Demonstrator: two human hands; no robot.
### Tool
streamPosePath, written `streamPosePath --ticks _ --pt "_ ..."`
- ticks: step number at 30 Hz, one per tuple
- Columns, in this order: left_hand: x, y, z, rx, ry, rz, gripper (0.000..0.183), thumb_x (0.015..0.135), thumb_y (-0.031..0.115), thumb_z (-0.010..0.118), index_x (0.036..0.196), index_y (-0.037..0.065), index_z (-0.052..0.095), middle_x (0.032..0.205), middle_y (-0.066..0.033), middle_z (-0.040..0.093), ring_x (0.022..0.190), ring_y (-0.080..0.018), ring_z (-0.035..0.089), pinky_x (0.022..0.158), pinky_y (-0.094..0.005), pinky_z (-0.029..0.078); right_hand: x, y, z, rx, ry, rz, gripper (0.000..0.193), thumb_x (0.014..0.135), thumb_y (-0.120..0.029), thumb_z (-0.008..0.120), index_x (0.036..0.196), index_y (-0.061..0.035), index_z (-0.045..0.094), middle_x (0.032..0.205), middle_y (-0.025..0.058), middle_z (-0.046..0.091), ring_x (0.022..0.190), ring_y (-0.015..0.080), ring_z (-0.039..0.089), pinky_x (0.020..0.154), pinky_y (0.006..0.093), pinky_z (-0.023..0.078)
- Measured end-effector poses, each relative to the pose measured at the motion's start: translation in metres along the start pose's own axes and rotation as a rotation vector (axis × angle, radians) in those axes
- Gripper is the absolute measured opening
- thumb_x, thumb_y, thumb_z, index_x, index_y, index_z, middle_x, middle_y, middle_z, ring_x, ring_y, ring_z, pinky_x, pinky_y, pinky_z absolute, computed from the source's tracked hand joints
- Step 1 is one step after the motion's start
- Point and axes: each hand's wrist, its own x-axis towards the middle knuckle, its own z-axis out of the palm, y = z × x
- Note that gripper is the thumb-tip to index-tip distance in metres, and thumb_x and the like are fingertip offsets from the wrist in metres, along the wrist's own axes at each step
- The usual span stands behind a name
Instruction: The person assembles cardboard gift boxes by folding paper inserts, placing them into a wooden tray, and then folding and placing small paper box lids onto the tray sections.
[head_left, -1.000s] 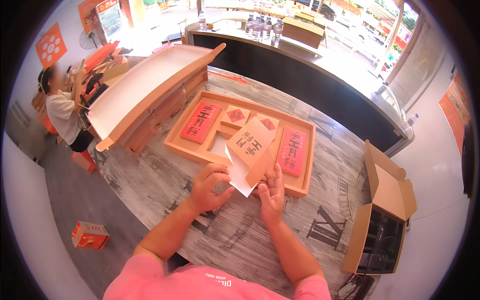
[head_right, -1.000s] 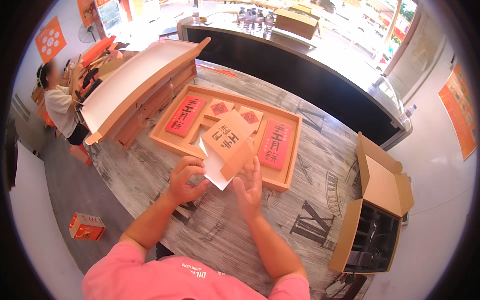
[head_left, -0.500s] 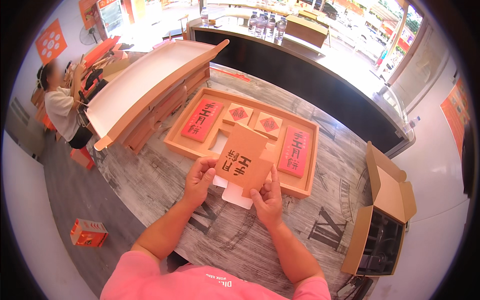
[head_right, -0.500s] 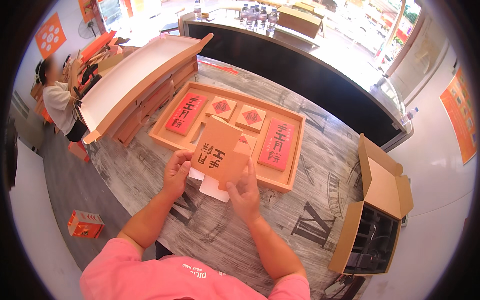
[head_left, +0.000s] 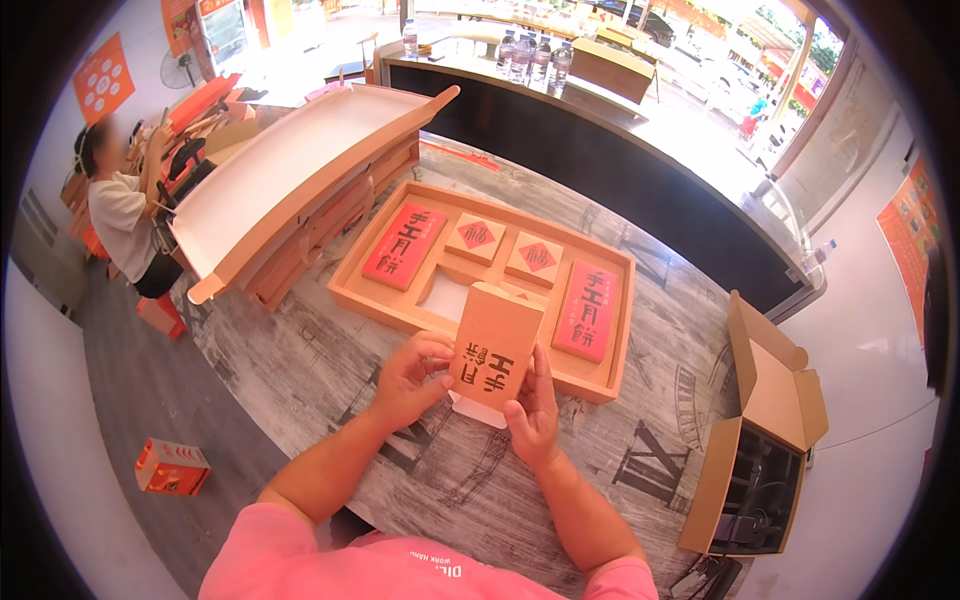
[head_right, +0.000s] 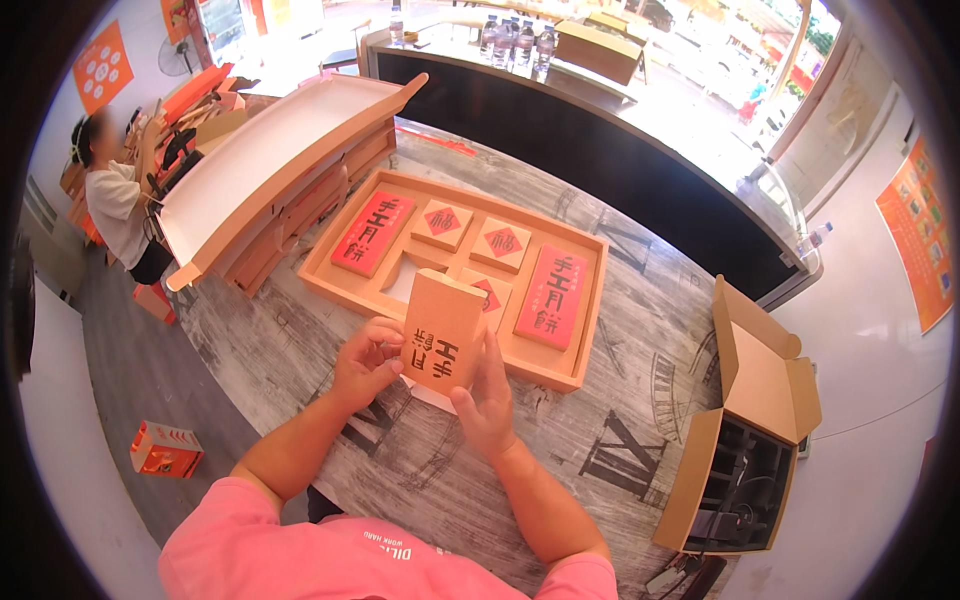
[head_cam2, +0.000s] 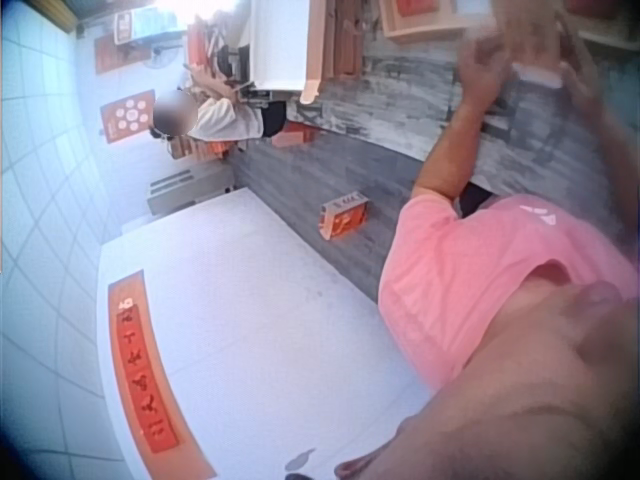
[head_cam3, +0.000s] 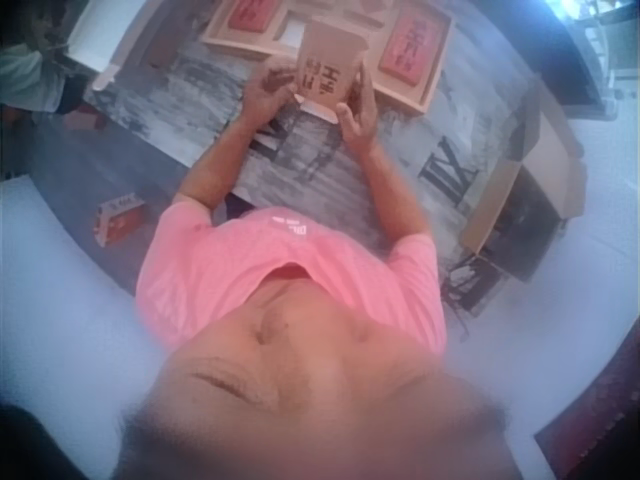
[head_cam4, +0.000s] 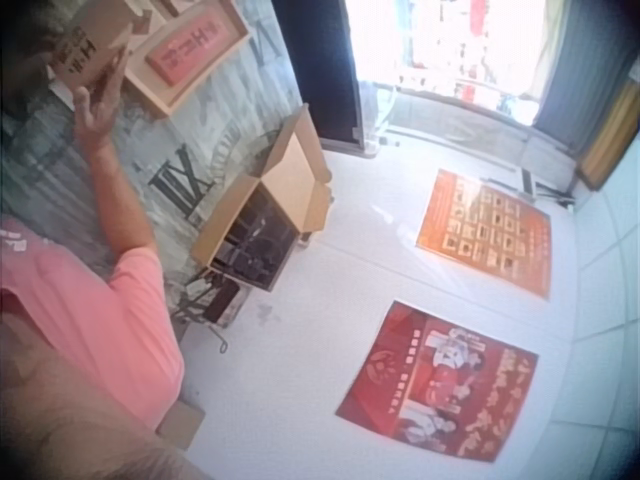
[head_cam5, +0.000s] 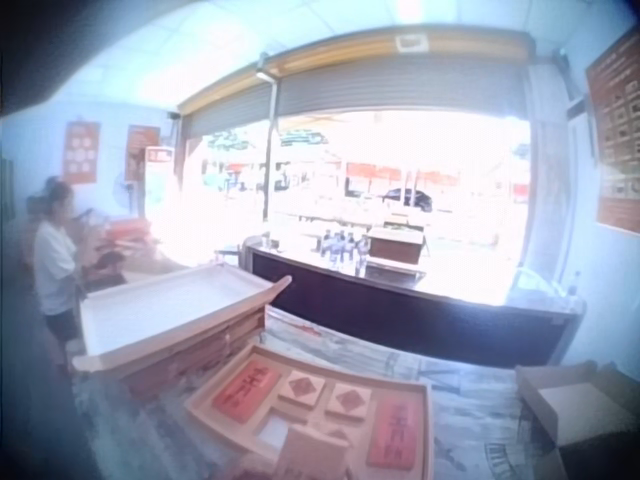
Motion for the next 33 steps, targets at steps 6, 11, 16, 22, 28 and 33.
streamPosePath --ticks 6,11,16,22,28,33 --pt "-0.005 -0.003 0.0 -0.05 0.026 -0.039 0.032 0.094 -0.001 0.067 0.124 0.004 0.058 0.129 -0.0089 0.054 0.124 -0.0193 0.056 0.101 -0.0386 0.053 -0.006 0.004 -0.011 -0.015 -0.067 0.094 0.084 0.101 -0.014 0.062 0.164 0.0014 0.009 0.146 0.0126 0.05 0.125 0.0202 0.057 0.105 0.035 0.047" --pt "0.002 0.007 0.009 -0.06 0.022 -0.025 0.042 0.094 0.002 0.07 0.131 0.005 0.053 0.138 -0.0111 0.048 0.128 -0.0205 0.054 0.1 -0.0386 0.054 -0.004 -0.012 -0.005 -0.158 -0.153 0.02 0.086 0.103 -0.03 0.063 0.164 0.0019 0.011 0.146 0.0134 0.05 0.128 0.0212 0.056 0.106 0.0354 0.046" --pt "-0.003 -0.009 -0.001 -0.154 0.069 -0.162 0.041 0.096 0.012 0.069 0.132 0.002 0.052 0.134 -0.0115 0.057 0.126 -0.0203 0.057 0.102 -0.0401 0.054 -0.011 0.006 -0.01 0.02 -0.117 0.005 0.091 0.101 -0.047 0.065 0.162 0.0039 0.02 0.152 0.0128 0.046 0.133 0.021 0.05 0.109 0.0357 0.043" --pt "0.005 0.019 0.018 -0.664 0.095 -0.459 0.041 0.098 0.02 0.068 0.133 0.004 0.053 0.127 -0.0111 0.066 0.117 -0.0223 0.066 0.101 -0.0401 0.054 -0.006 0.0 -0.004 0.276 -0.073 0.143 0.098 0.097 -0.052 0.067 0.162 0.0027 0.02 0.159 0.0107 0.038 0.144 0.0201 0.039 0.117 0.0365 0.033" --pt "-0.004 -0.003 0.012 -0.515 0.065 -0.469 0.037 0.101 0.019 0.065 0.132 0.002 0.054 0.125 -0.0091 0.068 0.115 -0.0184 0.066 0.099 -0.0387 0.054 -0.009 -0.002 -0.003 0.474 -0.184 0.301 0.128 0.081 -0.059 0.082 0.165 -0.0042 0.003 0.162 0.01 0.032 0.147 0.0206 0.035 0.119 0.0379 0.031" --pt "-0.007 0.005 0.013 -0.17 -0.13 -0.413 0.065 0.098 0.038 0.07 0.145 -0.001 0.046 0.132 -0.0109 0.062 0.125 -0.0201 0.059 0.106 -0.0394 0.048 -0.003 -0.006 0.001 0.357 -0.168 0.253 0.15 0.064 -0.054 0.095 0.166 -0.0078 -0.004 0.165 0.0124 0.028 0.149 0.0231 0.033 0.121 0.04 0.029"
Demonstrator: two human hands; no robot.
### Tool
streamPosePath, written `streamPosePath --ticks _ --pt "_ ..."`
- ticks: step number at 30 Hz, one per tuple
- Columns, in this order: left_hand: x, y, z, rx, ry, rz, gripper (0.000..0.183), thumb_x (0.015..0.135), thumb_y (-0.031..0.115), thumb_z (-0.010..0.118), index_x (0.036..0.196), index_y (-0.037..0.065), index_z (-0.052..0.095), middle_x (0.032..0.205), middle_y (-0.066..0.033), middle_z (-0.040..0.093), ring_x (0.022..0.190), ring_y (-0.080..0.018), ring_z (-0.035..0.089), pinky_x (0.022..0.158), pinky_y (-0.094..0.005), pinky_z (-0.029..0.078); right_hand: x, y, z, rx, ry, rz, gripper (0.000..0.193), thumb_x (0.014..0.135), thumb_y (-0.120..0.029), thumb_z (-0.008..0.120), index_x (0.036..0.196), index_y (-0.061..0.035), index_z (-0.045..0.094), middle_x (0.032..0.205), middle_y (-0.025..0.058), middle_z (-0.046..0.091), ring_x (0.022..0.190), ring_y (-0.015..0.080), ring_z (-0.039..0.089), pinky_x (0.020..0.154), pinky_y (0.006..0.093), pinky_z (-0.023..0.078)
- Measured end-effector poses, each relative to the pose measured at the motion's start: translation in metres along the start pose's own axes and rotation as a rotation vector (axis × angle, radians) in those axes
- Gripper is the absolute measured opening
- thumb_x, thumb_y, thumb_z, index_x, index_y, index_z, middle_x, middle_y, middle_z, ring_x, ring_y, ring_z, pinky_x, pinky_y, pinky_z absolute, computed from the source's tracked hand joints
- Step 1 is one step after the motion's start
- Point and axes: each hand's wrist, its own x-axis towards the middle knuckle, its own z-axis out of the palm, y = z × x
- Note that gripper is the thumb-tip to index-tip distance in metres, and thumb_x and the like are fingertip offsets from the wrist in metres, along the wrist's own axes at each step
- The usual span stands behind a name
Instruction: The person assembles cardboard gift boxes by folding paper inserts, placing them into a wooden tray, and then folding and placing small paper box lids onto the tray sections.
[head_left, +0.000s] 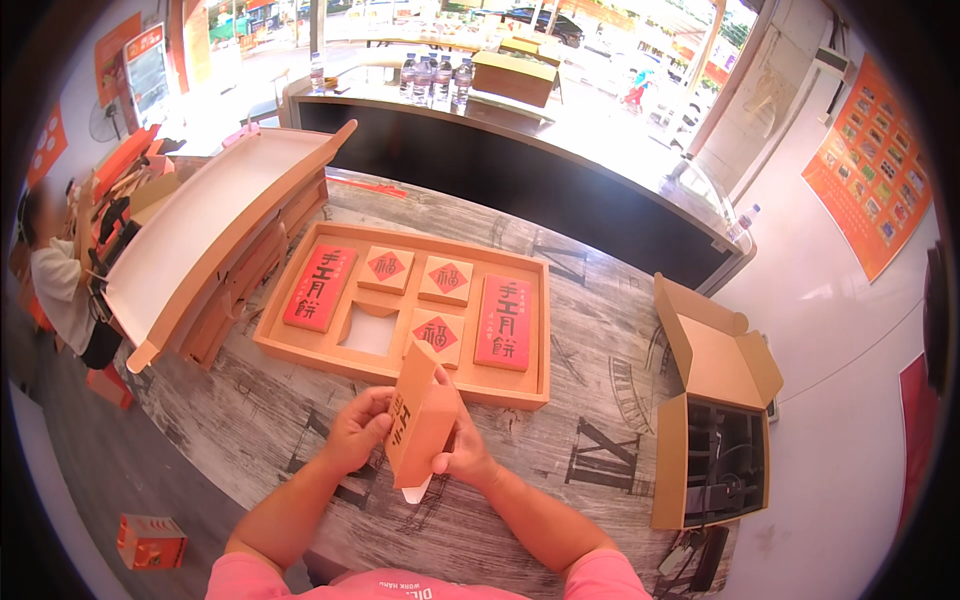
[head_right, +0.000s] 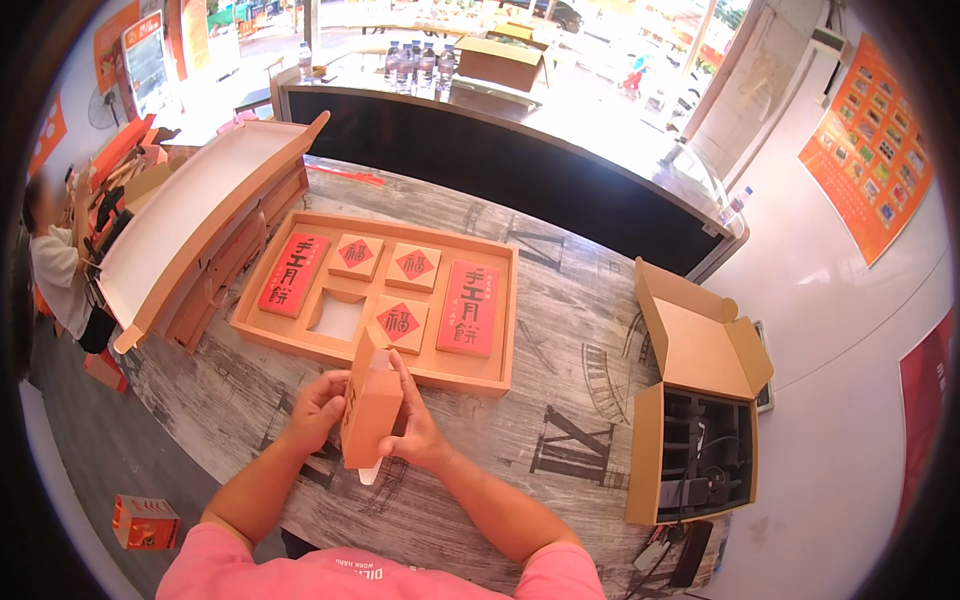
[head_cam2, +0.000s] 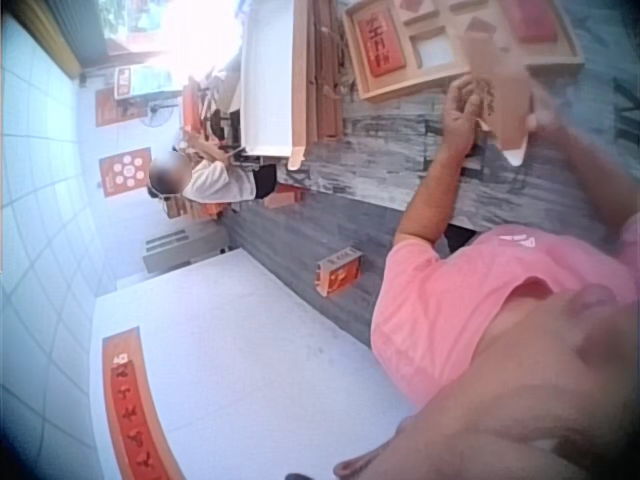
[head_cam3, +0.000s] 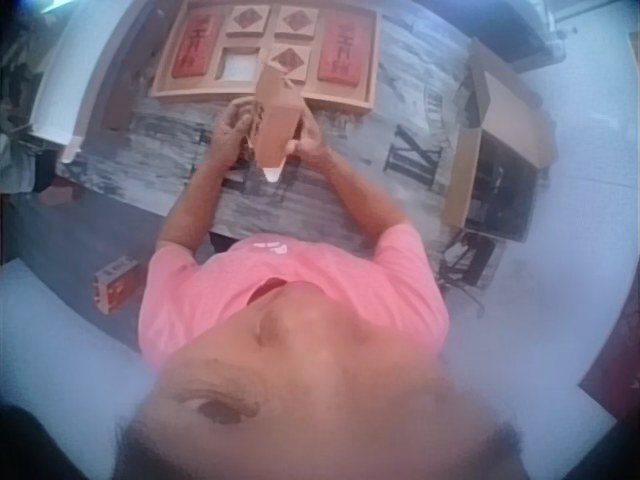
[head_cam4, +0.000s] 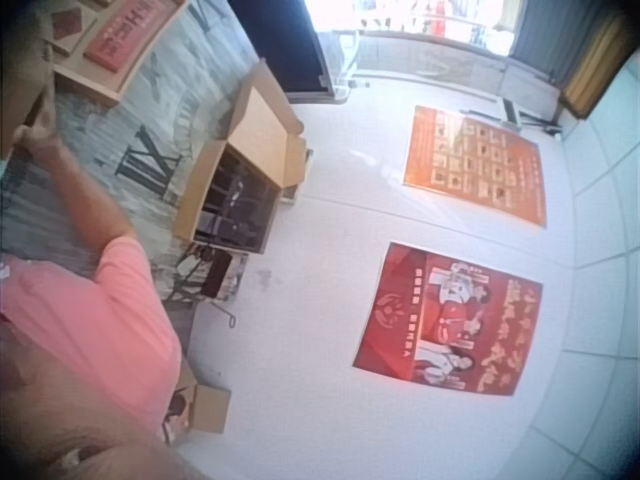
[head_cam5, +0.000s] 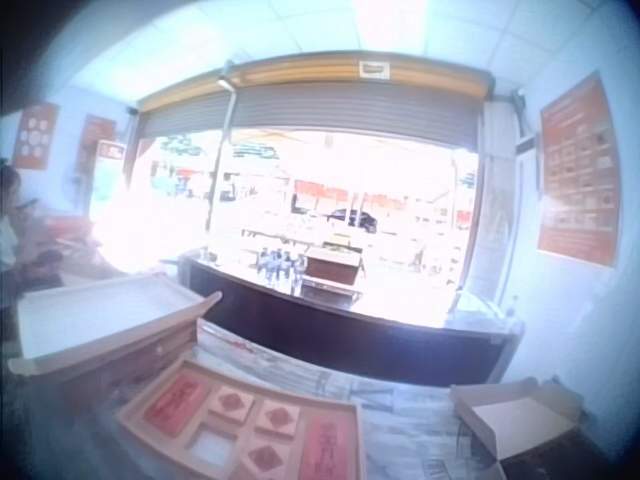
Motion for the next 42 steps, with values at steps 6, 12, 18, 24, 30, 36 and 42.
streamPosePath --ticks 6,12,18,24,30,36,42 --pt "0.005 0.011 0.007 0.143 -0.233 0.162 0.115 0.081 0.069 0.077 0.156 -0.006 0.032 0.149 -0.0156 0.047 0.137 -0.0279 0.05 0.113 -0.0417 0.043 -0.002 0.013 -0.003 -0.265 0.116 -0.151 0.153 0.059 -0.044 0.1 0.165 -0.0043 -0.004 0.165 0.0167 0.028 0.15 0.0269 0.034 0.121 0.0414 0.03" --pt "0.0 0.017 0.005 0.074 -0.185 0.016 0.111 0.084 0.073 0.069 0.153 -0.007 0.036 0.147 -0.0148 0.05 0.137 -0.0262 0.05 0.112 -0.0388 0.042 -0.001 0.01 0.004 -0.328 0.088 -0.233 0.144 0.065 -0.048 0.095 0.164 -0.0018 0.002 0.162 0.0167 0.033 0.147 0.0259 0.039 0.119 0.0407 0.033" --pt "-0.01 -0.004 -0.012 -0.268 -0.169 -0.129 0.082 0.103 0.058 0.051 0.152 -0.005 0.037 0.142 -0.0135 0.057 0.134 -0.0212 0.053 0.111 -0.0358 0.042 -0.005 0.008 0.004 -0.208 0.147 -0.203 0.089 0.098 -0.025 0.072 0.163 -0.0005 0.017 0.156 0.0129 0.042 0.141 0.0223 0.045 0.117 0.0385 0.035" --pt "0.002 0.0 -0.004 -0.11 0.057 0.046 0.069 0.107 0.043 0.052 0.156 -0.001 0.032 0.144 -0.0133 0.055 0.129 -0.02 0.055 0.111 -0.0353 0.041 -0.002 0.005 0.002 -0.221 0.167 -0.176 0.07 0.099 -0.005 0.063 0.159 -0.0006 0.028 0.154 0.0114 0.044 0.137 0.0194 0.048 0.114 0.0351 0.038" --pt "0.003 0.008 -0.001 0.134 0.002 0.34 0.065 0.103 0.034 0.064 0.153 0.002 0.037 0.14 -0.0112 0.052 0.124 -0.0194 0.056 0.106 -0.0348 0.044 -0.002 0.008 -0.002 -0.279 0.146 -0.186 0.06 0.097 -0.004 0.065 0.151 -0.0004 0.039 0.145 0.0099 0.047 0.13 0.0181 0.051 0.109 0.0343 0.042" --pt "0.001 0.009 -0.003 0.319 0.057 0.298 0.037 0.103 0.036 0.065 0.117 0.003 0.057 0.116 -0.0066 0.053 0.104 -0.0141 0.054 0.091 -0.0287 0.045 0.003 0.002 0.002 -0.478 0.077 -0.256 0.045 0.093 -0.009 0.071 0.132 0.0002 0.051 0.139 0.0119 0.043 0.12 0.0192 0.054 0.1 0.0328 0.047" --pt "0.001 0.001 -0.008 0.399 0.079 0.258 0.031 0.106 0.034 0.06 0.106 0.003 0.059 0.111 -0.0052 0.055 0.099 -0.0116 0.053 0.086 -0.0262 0.044 0.0 0.005 -0.005 -0.697 0.073 -0.261 0.041 0.093 -0.009 0.069 0.129 -0.0008 0.05 0.14 0.012 0.042 0.124 0.0207 0.052 0.101 0.0336 0.046"
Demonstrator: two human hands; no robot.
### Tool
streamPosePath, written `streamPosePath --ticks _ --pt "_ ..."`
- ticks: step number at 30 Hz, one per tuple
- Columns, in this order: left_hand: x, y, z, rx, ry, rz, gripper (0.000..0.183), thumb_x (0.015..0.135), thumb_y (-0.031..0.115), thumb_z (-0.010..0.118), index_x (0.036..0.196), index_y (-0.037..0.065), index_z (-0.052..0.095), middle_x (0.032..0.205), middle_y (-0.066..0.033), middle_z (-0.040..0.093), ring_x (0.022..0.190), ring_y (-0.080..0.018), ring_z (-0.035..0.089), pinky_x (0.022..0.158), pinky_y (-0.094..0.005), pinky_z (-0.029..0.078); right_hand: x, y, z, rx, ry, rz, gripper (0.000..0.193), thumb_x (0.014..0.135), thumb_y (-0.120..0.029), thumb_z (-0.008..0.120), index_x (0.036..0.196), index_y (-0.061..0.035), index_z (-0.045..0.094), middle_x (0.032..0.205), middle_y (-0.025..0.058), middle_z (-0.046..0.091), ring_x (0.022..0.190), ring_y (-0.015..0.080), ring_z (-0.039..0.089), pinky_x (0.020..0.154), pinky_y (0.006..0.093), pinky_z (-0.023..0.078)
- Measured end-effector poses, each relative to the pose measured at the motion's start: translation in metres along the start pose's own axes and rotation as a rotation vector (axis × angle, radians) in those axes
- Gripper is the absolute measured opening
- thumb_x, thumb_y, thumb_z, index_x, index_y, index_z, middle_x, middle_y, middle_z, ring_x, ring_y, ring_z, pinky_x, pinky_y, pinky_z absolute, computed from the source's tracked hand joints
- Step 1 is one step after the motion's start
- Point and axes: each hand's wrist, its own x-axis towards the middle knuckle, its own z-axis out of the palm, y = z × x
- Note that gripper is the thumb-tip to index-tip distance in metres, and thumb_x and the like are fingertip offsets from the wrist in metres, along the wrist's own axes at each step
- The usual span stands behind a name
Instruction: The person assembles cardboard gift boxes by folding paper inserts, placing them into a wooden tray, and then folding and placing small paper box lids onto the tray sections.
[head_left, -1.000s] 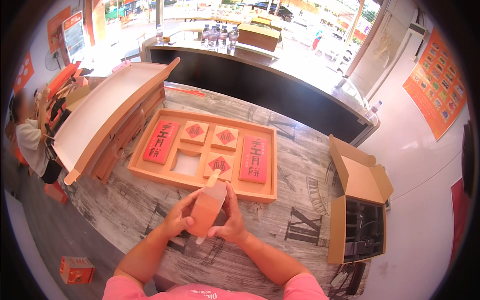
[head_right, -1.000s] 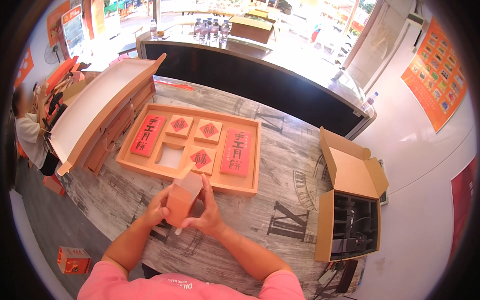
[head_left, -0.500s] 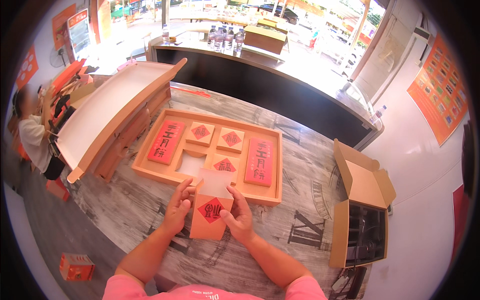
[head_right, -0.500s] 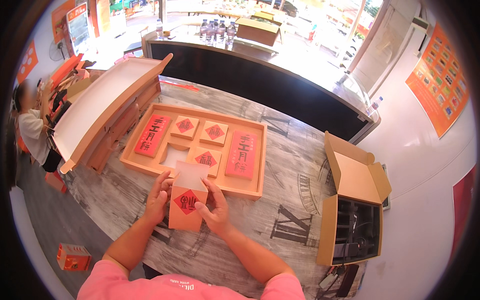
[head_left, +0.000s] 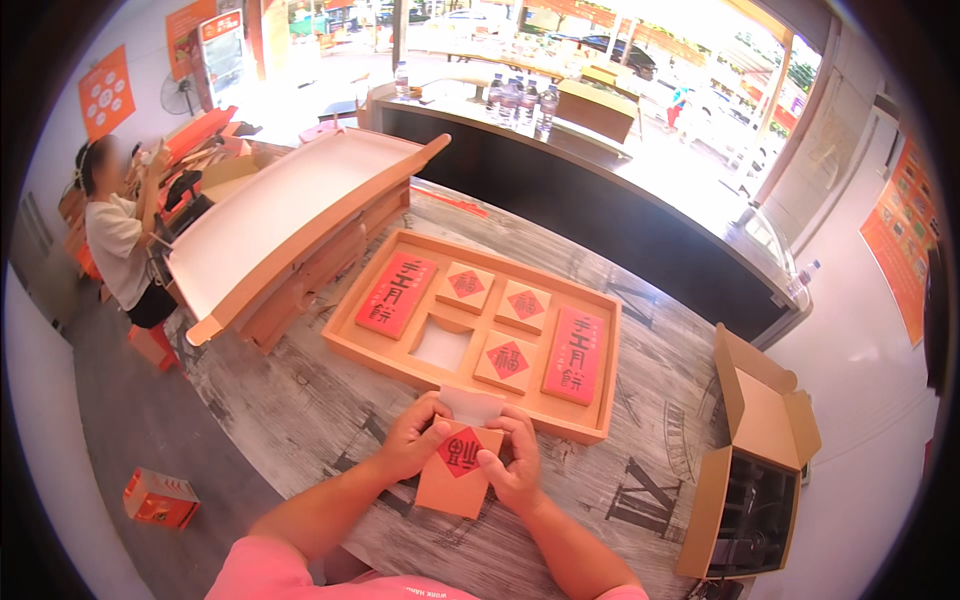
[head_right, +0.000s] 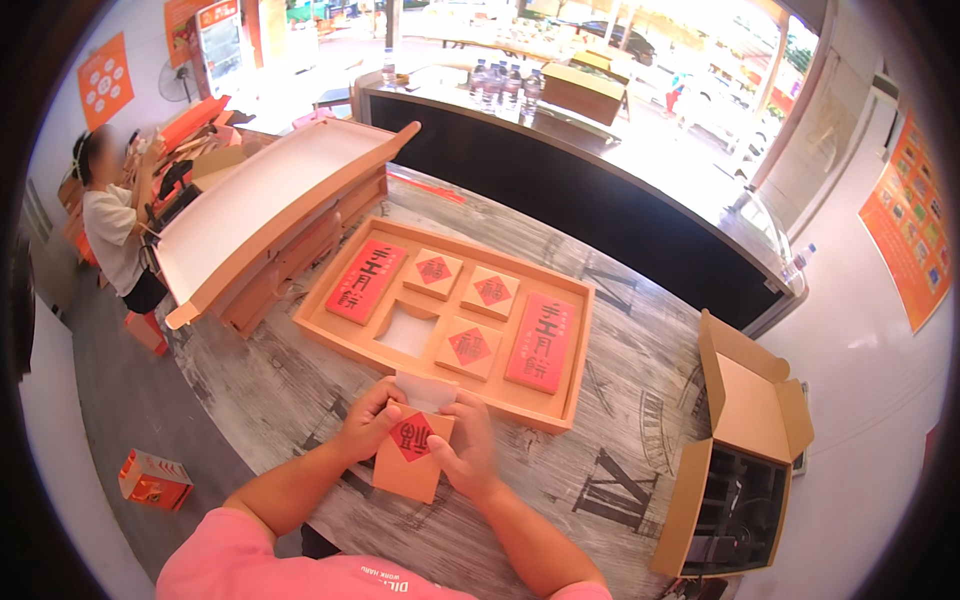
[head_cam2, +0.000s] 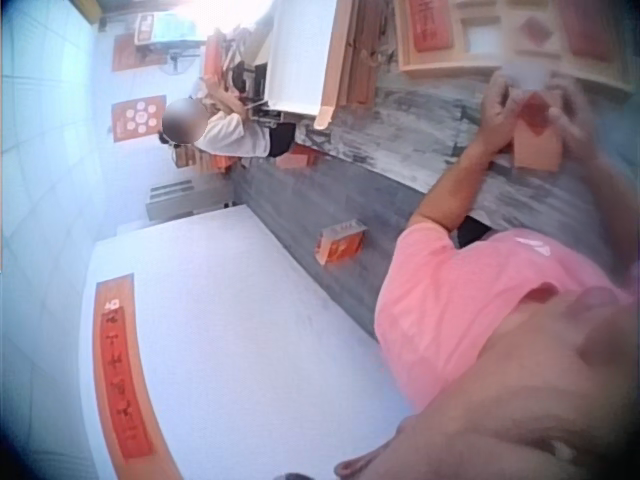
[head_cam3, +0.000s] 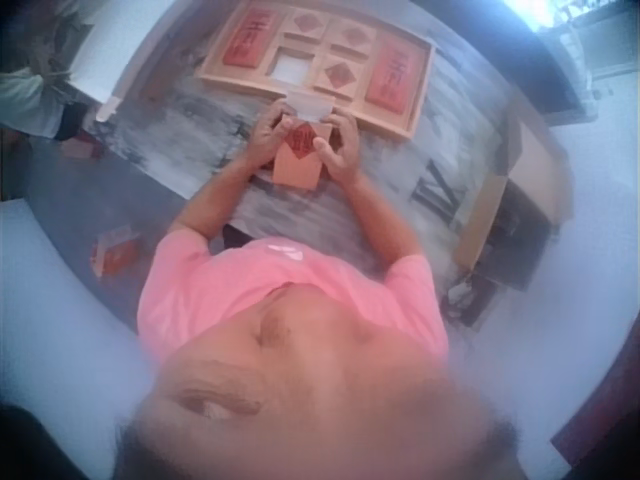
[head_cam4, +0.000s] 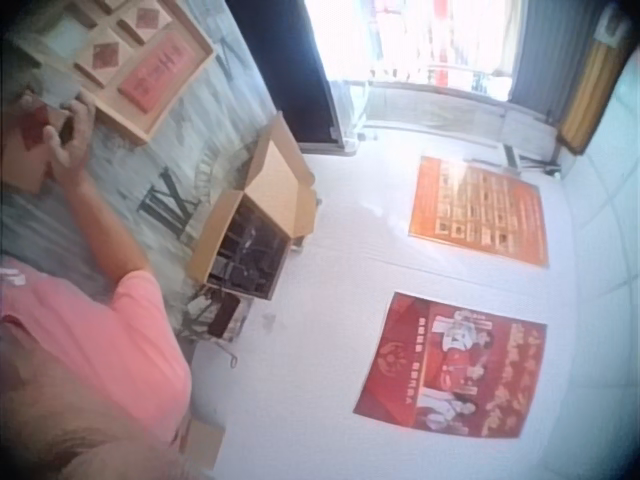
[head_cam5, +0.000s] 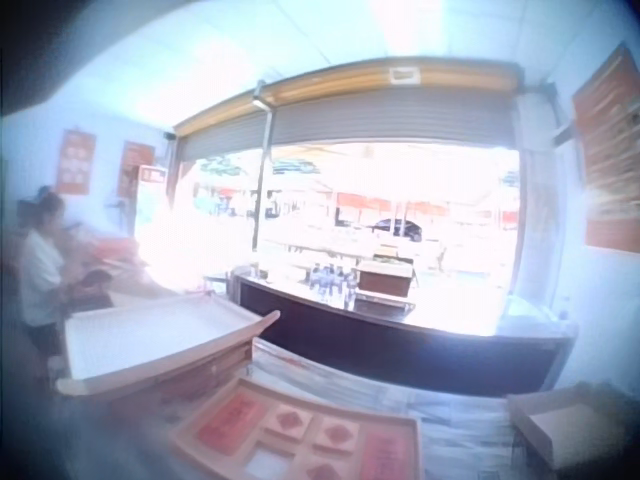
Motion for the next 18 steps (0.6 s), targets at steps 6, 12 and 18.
streamPosePath --ticks 6,12,18 --pt "-0.002 0.008 0.012 -0.258 0.082 -0.115 0.033 0.106 0.03 0.059 0.123 0.003 0.052 0.134 -0.0107 0.059 0.119 -0.0151 0.058 0.103 -0.0324 0.048 -0.005 0.007 0.009 0.193 0.088 -0.014 0.05 0.096 -0.006 0.068 0.136 -0.0027 0.039 0.137 0.0135 0.046 0.111 0.0198 0.06 0.093 0.033 0.052" --pt "0.0 0.005 0.017 -0.37 0.164 -0.061 0.033 0.106 0.025 0.061 0.13 0.004 0.053 0.131 -0.0114 0.062 0.113 -0.0124 0.061 0.098 -0.03 0.051 0.0 -0.011 0.005 -0.166 0.12 -0.042 0.05 0.087 -0.009 0.078 0.127 -0.0021 0.05 0.122 0.0185 0.058 0.108 0.0281 0.062 0.093 0.037 0.051" --pt "-0.002 0.0 0.009 -0.285 0.12 -0.147 0.034 0.104 0.028 0.064 0.127 0.004 0.056 0.131 -0.0107 0.062 0.115 -0.0144 0.061 0.1 -0.0316 0.05 0.009 -0.024 0.007 -0.214 0.137 -0.158 0.04 0.085 -0.01 0.077 0.119 -0.0016 0.056 0.116 0.02 0.061 0.103 0.0337 0.062 0.09 0.0397 0.051"
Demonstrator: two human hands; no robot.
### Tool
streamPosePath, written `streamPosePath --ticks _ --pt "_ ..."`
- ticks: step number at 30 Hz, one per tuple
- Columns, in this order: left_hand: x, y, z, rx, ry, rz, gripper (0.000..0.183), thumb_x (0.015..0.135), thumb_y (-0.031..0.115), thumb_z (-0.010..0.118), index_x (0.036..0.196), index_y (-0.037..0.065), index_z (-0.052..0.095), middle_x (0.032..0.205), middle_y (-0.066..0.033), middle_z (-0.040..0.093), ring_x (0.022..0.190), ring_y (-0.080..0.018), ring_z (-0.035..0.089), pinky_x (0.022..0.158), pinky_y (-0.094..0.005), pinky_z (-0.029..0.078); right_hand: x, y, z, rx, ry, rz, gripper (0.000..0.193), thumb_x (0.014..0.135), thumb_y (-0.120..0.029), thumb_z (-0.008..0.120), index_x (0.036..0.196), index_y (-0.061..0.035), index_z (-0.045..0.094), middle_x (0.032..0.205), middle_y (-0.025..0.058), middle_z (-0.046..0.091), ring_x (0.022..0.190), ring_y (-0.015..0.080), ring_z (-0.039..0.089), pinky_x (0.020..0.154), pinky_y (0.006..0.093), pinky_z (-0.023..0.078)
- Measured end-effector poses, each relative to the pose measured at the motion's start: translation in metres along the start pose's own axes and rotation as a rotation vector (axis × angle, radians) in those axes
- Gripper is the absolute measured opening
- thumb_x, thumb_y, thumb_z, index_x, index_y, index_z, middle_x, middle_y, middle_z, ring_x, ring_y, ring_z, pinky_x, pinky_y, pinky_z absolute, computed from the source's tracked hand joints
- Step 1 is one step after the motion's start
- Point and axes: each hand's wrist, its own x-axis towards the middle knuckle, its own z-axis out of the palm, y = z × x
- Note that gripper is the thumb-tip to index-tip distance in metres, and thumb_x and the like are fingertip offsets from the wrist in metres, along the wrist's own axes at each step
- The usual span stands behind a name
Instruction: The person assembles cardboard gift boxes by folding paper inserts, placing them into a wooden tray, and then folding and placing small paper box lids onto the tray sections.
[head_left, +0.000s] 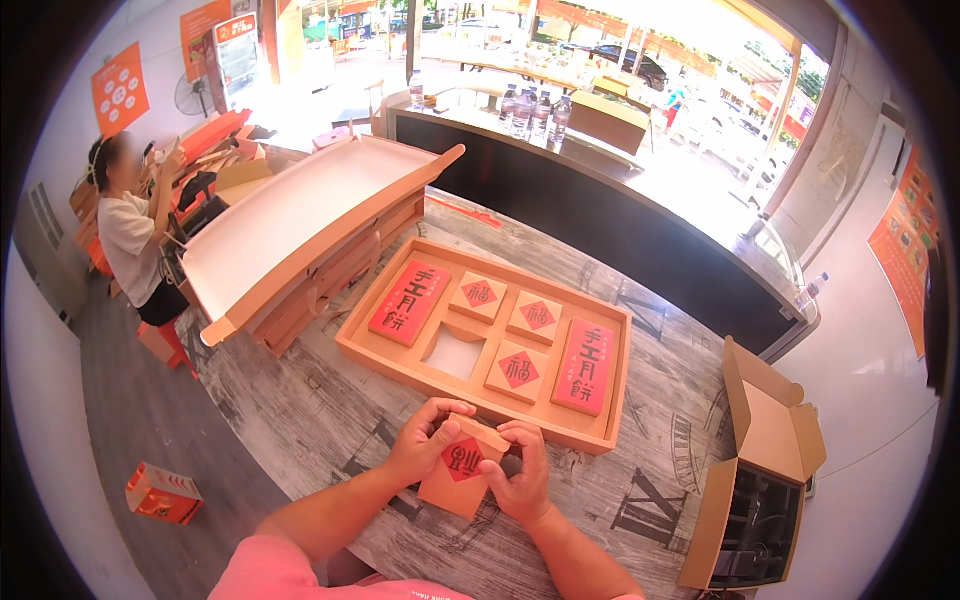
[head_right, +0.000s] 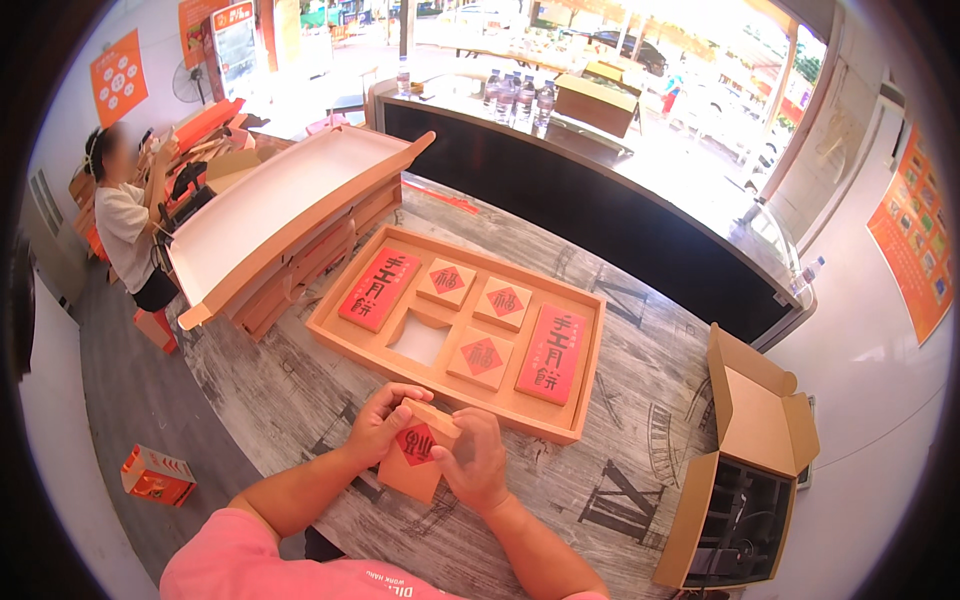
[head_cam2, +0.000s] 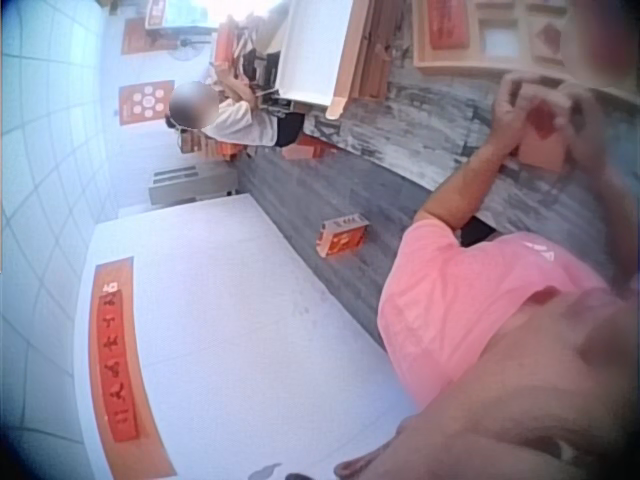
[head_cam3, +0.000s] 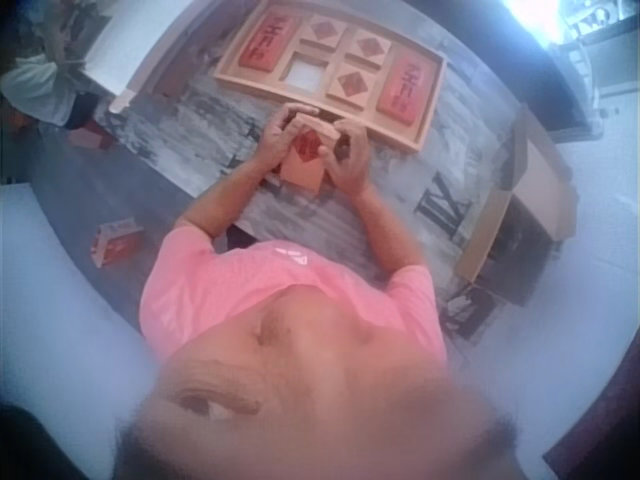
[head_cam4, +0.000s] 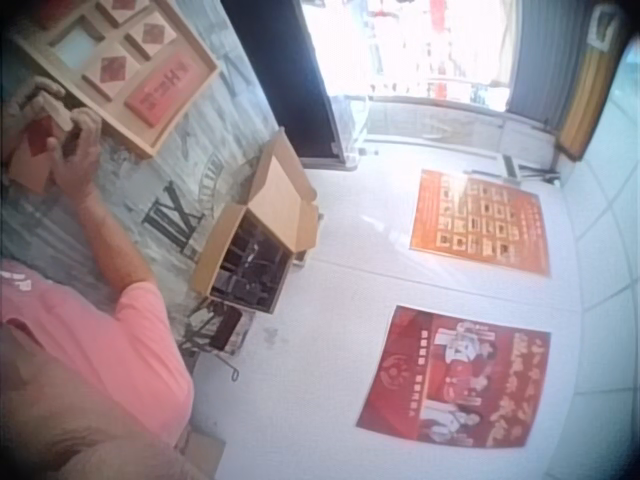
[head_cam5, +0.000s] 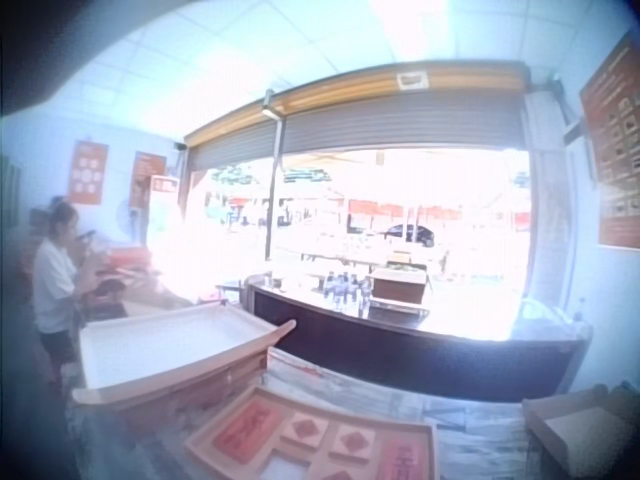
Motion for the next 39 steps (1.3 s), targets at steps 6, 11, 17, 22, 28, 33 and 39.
streamPosePath --ticks 6,11,17,22,28,33,39 --pt "-0.002 0.003 -0.003 0.233 -0.067 0.092 0.035 0.1 0.018 0.069 0.129 0.004 0.056 0.128 -0.0092 0.063 0.108 -0.0128 0.064 0.092 -0.0294 0.053 -0.01 0.009 0.0 0.2 -0.015 0.177 0.021 0.09 -0.002 0.068 0.108 -0.0013 0.058 0.113 0.0154 0.061 0.1 0.0262 0.061 0.089 0.0342 0.049" --pt "-0.003 0.007 -0.004 0.35 -0.11 0.101 0.038 0.099 0.016 0.07 0.131 0.003 0.055 0.129 -0.011 0.063 0.109 -0.015 0.066 0.093 -0.0306 0.055 -0.015 0.01 0.002 0.378 -0.013 0.298 0.015 0.092 0.001 0.064 0.106 -0.001 0.058 0.111 0.0118 0.06 0.101 0.0197 0.059 0.089 0.0306 0.048" --pt "-0.001 0.006 0.003 0.311 -0.045 0.201 0.031 0.098 0.019 0.071 0.124 0.005 0.062 0.115 -0.0071 0.067 0.097 -0.0097 0.063 0.08 -0.026 0.051 -0.014 0.008 0.003 0.429 0.01 0.326 0.014 0.093 0.003 0.063 0.106 -0.0016 0.059 0.112 0.0115 0.06 0.103 0.0193 0.059 0.09 0.0306 0.048" --pt "0.0 0.0 0.0 0.185 -0.038 0.158 0.025 0.101 0.017 0.067 0.122 0.005 0.062 0.127 -0.0102 0.063 0.107 -0.0112 0.062 0.089 -0.0276 0.051 -0.01 0.009 0.003 0.279 0.017 0.198 0.015 0.092 0.002 0.066 0.106 -0.0016 0.061 0.113 0.0151 0.064 0.103 0.0244 0.063 0.089 0.0336 0.051" --pt "0.0 0.001 0.0 0.016 -0.071 0.072 0.021 0.101 0.014 0.064 0.118 0.003 0.062 0.127 -0.0094 0.063 0.109 -0.012 0.062 0.094 -0.0285 0.051 0.0 0.0 -0.002 0.105 -0.02 0.07 0.015 0.091 -0.002 0.069 0.105 -0.0015 0.062 0.111 0.0178 0.067 0.097 0.0291 0.066 0.083 0.0361 0.054" --pt "0.001 0.002 0.0 -0.006 -0.088 0.068 0.019 0.101 0.013 0.064 0.117 0.003 0.062 0.126 -0.0091 0.062 0.109 -0.0122 0.062 0.094 -0.0286 0.051 -0.002 0.001 -0.002 0.119 -0.044 0.093 0.014 0.09 -0.002 0.07 0.102 -0.0017 0.063 0.109 0.0158 0.068 0.096 0.0275 0.067 0.082 0.0346 0.054" --pt "0.001 -0.001 -0.004 0.104 -0.09 0.107 0.016 0.099 0.012 0.065 0.113 0.004 0.064 0.124 -0.0084 0.063 0.107 -0.0118 0.063 0.09 -0.0276 0.051 -0.01 0.008 0.001 0.291 -0.029 0.225 0.011 0.089 0.001 0.07 0.099 -0.0014 0.064 0.109 0.0138 0.068 0.097 0.0233 0.067 0.083 0.033 0.053"
